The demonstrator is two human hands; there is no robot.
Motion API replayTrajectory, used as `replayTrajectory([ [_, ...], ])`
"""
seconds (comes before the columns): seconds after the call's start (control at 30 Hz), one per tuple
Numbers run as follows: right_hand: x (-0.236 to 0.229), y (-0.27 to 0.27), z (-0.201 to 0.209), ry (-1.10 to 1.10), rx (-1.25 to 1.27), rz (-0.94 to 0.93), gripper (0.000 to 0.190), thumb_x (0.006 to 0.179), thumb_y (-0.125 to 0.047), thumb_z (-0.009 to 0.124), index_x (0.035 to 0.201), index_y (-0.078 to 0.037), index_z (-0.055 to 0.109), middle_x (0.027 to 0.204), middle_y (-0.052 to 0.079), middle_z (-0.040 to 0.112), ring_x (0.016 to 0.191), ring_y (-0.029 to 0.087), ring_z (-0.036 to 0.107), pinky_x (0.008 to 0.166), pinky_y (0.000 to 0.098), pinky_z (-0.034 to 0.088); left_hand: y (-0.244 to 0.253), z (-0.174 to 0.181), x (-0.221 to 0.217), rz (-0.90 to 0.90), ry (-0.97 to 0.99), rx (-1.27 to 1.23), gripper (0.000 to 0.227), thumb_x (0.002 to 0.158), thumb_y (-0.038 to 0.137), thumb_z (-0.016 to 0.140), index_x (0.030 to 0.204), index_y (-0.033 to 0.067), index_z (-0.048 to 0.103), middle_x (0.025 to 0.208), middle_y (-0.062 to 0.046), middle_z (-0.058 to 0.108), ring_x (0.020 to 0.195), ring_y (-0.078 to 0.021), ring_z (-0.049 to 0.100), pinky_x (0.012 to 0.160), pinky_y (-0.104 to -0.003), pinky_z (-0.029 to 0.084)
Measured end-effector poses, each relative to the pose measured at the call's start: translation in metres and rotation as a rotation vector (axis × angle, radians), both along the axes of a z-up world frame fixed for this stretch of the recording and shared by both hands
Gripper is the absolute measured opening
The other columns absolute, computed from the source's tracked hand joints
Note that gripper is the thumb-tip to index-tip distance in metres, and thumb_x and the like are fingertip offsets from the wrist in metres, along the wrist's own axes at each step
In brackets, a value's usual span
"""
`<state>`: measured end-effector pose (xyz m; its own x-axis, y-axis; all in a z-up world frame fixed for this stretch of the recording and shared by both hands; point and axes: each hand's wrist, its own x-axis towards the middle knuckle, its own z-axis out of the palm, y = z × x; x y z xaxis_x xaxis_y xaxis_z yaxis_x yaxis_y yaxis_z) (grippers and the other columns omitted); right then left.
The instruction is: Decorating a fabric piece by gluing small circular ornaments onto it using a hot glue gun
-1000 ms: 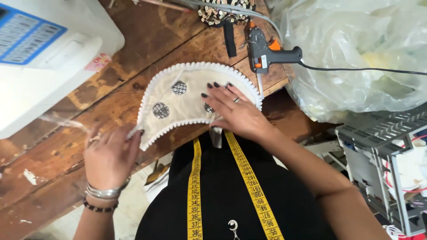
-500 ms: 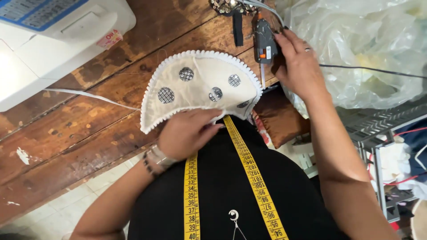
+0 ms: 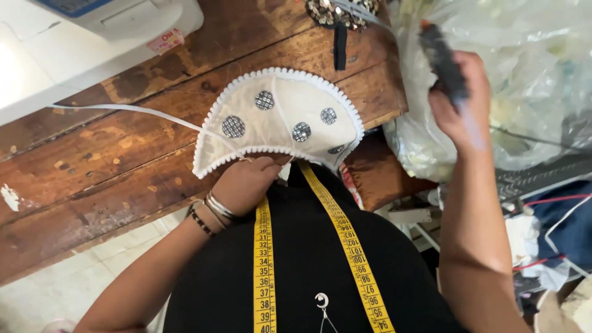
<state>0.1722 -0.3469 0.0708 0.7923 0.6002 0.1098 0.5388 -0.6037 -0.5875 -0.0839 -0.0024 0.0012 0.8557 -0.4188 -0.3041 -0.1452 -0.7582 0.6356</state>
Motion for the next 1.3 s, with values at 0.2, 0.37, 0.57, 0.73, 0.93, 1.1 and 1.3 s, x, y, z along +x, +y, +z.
replayTrajectory([
  [0.2,-0.055,0.014,0.017,0.477,0.290,-0.201,0.040,0.107,-0.027,0.062,0.136,-0.006,0.045,0.120,0.012,0.059,0.104,0.019,0.060,0.096,0.0316,0.050,-0.011,-0.004,0.015,0.147,-0.581,0.121,0.047,0.103,0.037,0.062,0.139,0.0055,0.060,0.140,-0.013,0.061,0.127,-0.0297,0.058,0.115,-0.047,0.043],
  [0.37,-0.095,0.062,0.012,0.276,0.164,-0.281,0.015,0.109,-0.015,0.069,0.104,-0.003,0.074,0.082,0.014,0.070,0.079,0.018,0.062,0.076,0.0381,0.055,-0.027,-0.032,0.025,0.223,-0.512,0.109,0.101,0.078,0.065,0.074,0.149,-0.0034,0.049,0.155,-0.023,0.048,0.150,-0.0369,0.037,0.128,-0.053,0.018],
  [0.57,-0.088,0.097,0.009,0.481,0.255,-0.258,0.024,0.105,-0.024,0.068,0.111,-0.001,0.071,0.081,0.010,0.069,0.081,0.015,0.067,0.083,0.0369,0.059,-0.054,-0.042,0.039,0.255,-0.473,0.136,0.109,0.074,0.066,0.081,0.150,-0.0042,0.047,0.161,-0.021,0.042,0.154,-0.0346,0.030,0.132,-0.049,0.013],
  [0.73,-0.081,0.127,-0.014,0.577,0.310,-0.185,0.035,0.107,-0.023,0.060,0.121,0.009,0.066,0.080,0.012,0.064,0.076,0.018,0.068,0.080,0.0391,0.059,-0.095,-0.085,0.062,0.334,-0.611,0.001,0.102,0.075,0.054,0.082,0.147,-0.0083,0.046,0.156,-0.025,0.044,0.151,-0.0396,0.034,0.131,-0.055,0.020],
  [0.93,-0.069,0.133,-0.029,0.614,0.253,-0.236,0.042,0.109,-0.029,0.053,0.125,0.008,0.063,0.092,0.016,0.068,0.079,0.020,0.069,0.078,0.0354,0.057,-0.096,-0.066,0.071,0.475,-0.788,-0.075,0.049,0.104,0.035,0.052,0.138,0.0003,0.057,0.143,-0.018,0.055,0.138,-0.0359,0.049,0.122,-0.059,0.036],
  [1.1,-0.065,0.118,-0.032,0.595,0.209,-0.210,0.041,0.109,-0.028,0.053,0.122,0.009,0.063,0.088,0.021,0.068,0.077,0.027,0.070,0.075,0.0374,0.057,-0.045,-0.052,0.059,0.551,-0.829,-0.004,0.027,0.104,0.022,0.060,0.126,0.0100,0.069,0.135,-0.010,0.064,0.129,-0.0297,0.059,0.113,-0.055,0.046],
  [1.3,-0.083,0.128,-0.031,0.525,-0.104,-0.106,0.015,0.101,-0.012,0.062,0.102,-0.001,0.073,0.073,0.013,0.073,0.061,0.023,0.067,0.066,0.0328,0.053,0.020,-0.024,0.037,0.529,-0.681,0.065,0.031,0.104,0.028,0.059,0.127,0.0092,0.068,0.132,-0.010,0.065,0.128,-0.0289,0.059,0.115,-0.050,0.046],
])
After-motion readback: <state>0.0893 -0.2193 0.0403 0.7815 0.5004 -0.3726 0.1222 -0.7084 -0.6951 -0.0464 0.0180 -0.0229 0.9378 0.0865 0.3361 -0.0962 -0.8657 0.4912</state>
